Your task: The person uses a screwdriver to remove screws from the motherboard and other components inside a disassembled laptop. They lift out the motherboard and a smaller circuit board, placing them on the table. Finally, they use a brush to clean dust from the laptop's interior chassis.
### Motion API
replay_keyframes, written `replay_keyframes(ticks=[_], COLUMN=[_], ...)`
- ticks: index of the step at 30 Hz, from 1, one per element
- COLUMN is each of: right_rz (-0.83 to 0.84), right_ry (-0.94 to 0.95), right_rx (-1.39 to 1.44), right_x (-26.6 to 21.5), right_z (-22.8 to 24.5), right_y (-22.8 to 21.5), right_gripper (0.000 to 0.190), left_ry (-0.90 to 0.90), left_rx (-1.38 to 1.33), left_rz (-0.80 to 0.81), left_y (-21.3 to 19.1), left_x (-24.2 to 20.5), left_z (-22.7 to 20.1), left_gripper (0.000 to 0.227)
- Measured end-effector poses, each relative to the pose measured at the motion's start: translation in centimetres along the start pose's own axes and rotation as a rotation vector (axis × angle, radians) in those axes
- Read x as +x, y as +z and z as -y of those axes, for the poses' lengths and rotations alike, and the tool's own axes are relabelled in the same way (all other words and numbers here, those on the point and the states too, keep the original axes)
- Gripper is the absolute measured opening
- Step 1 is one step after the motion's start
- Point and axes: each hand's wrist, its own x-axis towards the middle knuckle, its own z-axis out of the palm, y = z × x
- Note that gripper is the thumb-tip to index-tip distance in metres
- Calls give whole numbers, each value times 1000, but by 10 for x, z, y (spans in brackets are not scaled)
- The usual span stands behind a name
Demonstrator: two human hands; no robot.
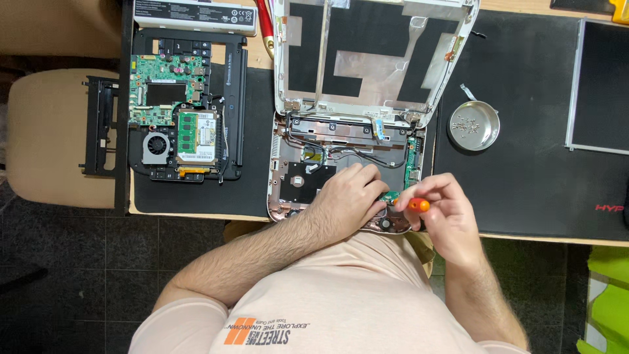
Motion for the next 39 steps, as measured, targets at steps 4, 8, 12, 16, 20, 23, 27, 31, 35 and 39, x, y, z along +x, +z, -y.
replay_keyframes(ticks=[4,8,12,16,20,23,27,31,35,39], right_rz=[-13,-4,-4,0,-29,-15,-15,-28,-29,-30], right_ry=[-17,-14,1,-23,21,8,34,38,17,69], right_rx=[-77,-62,-45,-97,-140,-212,-138,-118,-300,-144], right_x=[8,5,4,6,6,8,3,7,4,0], right_z=[11,7,6,11,9,11,10,11,6,1], right_y=[10,11,8,12,12,11,16,14,8,6], right_gripper=[30,41,36,39,43,34,64,46,44,61], left_ry=[2,-2,10,22,20,18,16,11,21,22], left_rx=[9,2,8,17,13,11,21,6,8,7], left_rz=[0,-5,-18,-19,-22,-18,-12,-14,-14,-18], left_y=[2,1,3,3,4,2,2,2,1,3], left_x=[0,-1,0,0,-1,-1,-1,-1,0,0], left_z=[2,1,2,4,4,4,3,3,3,3], left_gripper=[25,24,24,24,23,23,24,24,23,23])
